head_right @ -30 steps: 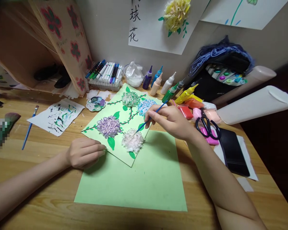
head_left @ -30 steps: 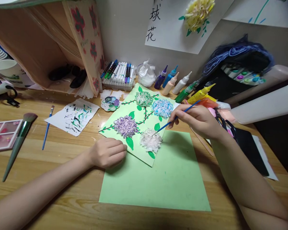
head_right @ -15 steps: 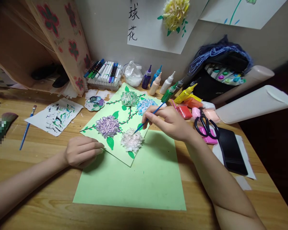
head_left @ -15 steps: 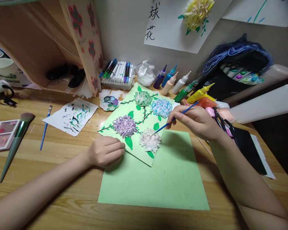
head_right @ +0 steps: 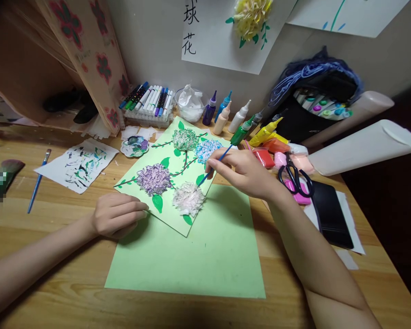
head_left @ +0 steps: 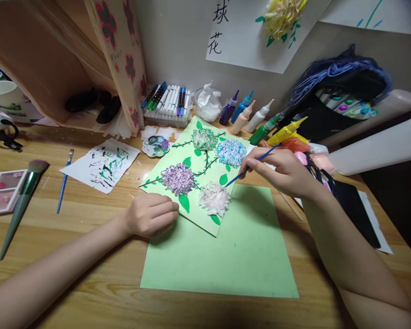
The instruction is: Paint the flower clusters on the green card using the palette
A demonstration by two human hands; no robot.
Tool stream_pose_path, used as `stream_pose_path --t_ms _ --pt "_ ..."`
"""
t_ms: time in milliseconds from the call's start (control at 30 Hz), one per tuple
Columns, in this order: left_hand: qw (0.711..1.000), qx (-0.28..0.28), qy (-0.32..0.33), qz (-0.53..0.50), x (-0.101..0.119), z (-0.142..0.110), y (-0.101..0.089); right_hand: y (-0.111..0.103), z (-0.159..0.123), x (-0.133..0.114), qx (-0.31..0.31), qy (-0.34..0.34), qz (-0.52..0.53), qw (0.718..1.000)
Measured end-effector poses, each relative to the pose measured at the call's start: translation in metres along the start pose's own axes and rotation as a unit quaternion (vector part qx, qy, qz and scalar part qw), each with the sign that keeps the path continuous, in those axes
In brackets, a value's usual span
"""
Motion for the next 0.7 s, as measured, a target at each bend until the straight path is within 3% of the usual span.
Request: stream_pose_path --t_ms 100,300,433,500,567,633,700 --pt "1.0 -0.002 -0.004 -0.001 0.0 0.0 0.0 -0.001 0.0 0.0 0.041 0.002 0.024 0.999" --pt "1.0 -0.004 -0.019 -0.006 -0.002 0.0 0.001 0.002 0.0 -0.002 -0.029 -0.012 0.002 1.0" --pt "0.999 0.003 -0.046 0.004 0.001 0.0 -0.001 -0.003 -0.003 -0.001 0.039 0.012 0.047 0.998" --pt "0.992 0.012 -0.12 0.042 -0.002 0.002 -0.006 -0.006 -0.005 0.0 0.062 0.016 0.069 0.996" --pt "0.956 0.013 -0.269 0.113 -0.012 0.008 -0.016 -0.009 -0.007 0.003 0.075 0.015 0.059 0.995" --pt "0.875 -0.011 -0.449 0.183 -0.029 0.015 -0.03 -0.01 -0.008 0.005 0.072 0.004 0.047 0.996" --pt "0.789 -0.06 -0.566 0.231 -0.05 0.024 -0.046 -0.012 -0.009 0.008 0.077 -0.007 0.037 0.996"
Point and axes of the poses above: each hand's wrist, its own z-axis towards the middle knuckle, its own y-axis out of the palm, x = y × z, the point moved 1 cm from there along z, towards the middle knuckle, and after that the axes turned 4 degrees about -y, right-handed, at the moved point
